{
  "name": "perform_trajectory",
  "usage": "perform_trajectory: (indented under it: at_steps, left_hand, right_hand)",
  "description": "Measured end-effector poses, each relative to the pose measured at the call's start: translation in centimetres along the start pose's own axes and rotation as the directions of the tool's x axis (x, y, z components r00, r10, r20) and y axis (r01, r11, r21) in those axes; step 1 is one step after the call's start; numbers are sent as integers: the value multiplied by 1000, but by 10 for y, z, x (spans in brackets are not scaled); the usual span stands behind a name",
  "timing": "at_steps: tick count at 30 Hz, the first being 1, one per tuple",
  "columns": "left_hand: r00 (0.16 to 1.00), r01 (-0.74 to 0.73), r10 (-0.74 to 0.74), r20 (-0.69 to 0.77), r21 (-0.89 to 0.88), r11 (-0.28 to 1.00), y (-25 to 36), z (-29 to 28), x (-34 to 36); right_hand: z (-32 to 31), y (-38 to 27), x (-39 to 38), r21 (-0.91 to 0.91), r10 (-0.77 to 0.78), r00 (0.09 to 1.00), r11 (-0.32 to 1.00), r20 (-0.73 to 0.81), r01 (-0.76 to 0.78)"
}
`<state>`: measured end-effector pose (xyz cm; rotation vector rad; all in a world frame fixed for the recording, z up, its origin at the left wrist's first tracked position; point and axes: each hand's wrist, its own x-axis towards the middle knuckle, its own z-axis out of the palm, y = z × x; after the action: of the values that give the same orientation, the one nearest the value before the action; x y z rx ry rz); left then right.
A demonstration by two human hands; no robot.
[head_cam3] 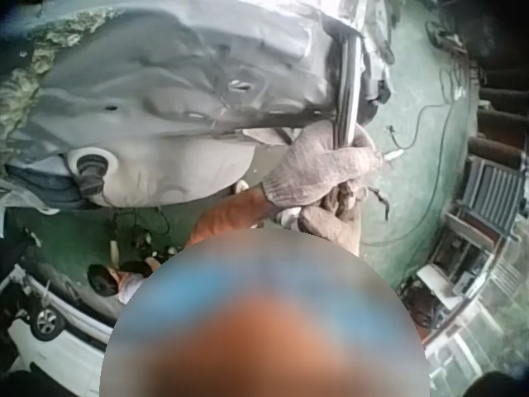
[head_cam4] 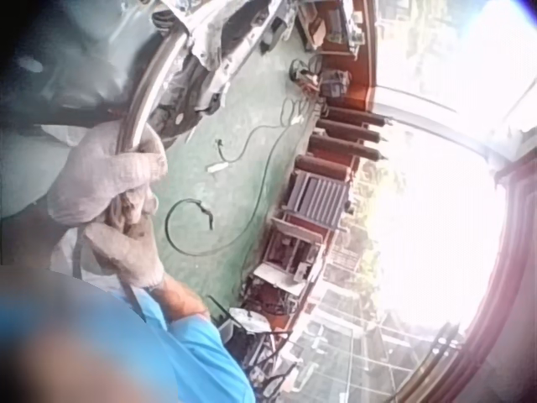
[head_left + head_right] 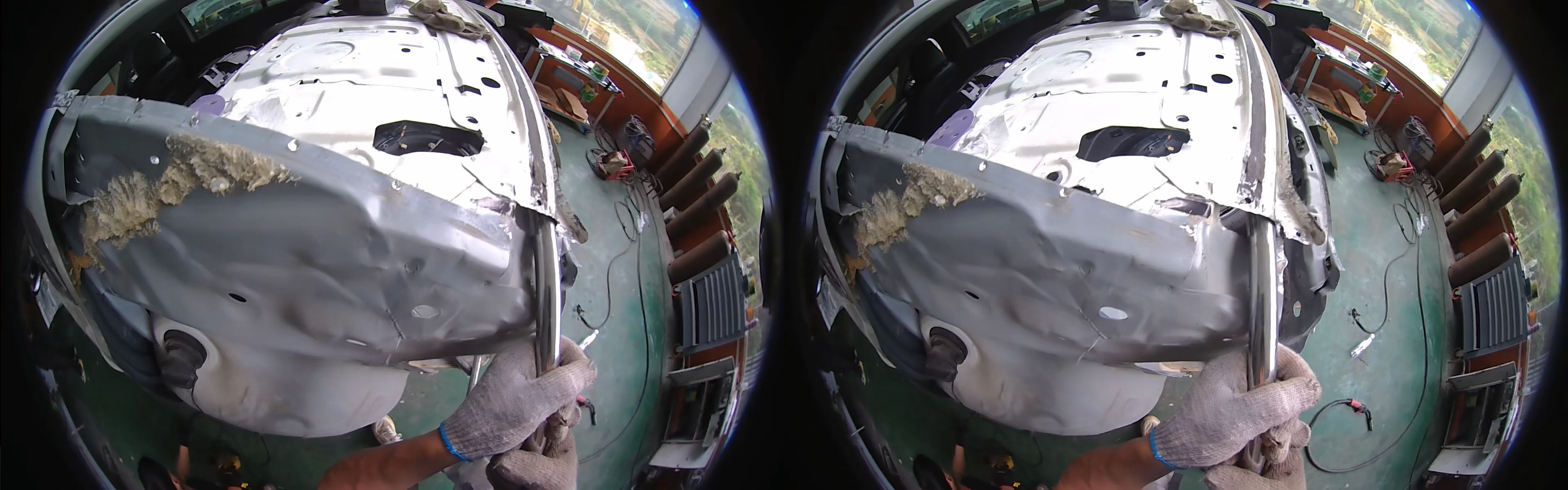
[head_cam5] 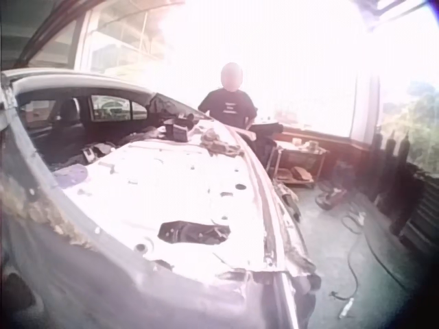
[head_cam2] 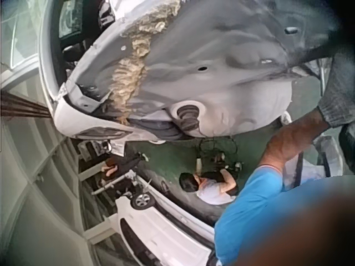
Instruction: The person uses a metal rod and a hammer to straighten the dented rear panel of a white car. They repeatedly position the rod against the metal and strike it with the hammer to push out the dent.
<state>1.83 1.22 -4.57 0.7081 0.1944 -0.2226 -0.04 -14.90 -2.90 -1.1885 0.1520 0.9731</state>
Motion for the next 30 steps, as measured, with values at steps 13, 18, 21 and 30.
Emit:
perform_trajectory:
  at_steps: [13,18,21,30]
  left_hand:
    - [996,83,-79,41,-100,992,-1,6,-5]
    - [998,61,-60,19,-69,996,1,5,-5]
    - [997,68,-68,-22,-2,998,1,5,-3]
    - [999,-17,19,-35,55,998,1,5,-7]
  right_hand:
    - [-1,-5,-19,-70,106,986,991,-129,-115]
    - [-7,-6,-15,-17,124,987,992,-102,-126]
    - [-6,1,-8,32,24,995,999,-93,-21]
    - [-10,-3,-3,15,115,993,993,40,-116]
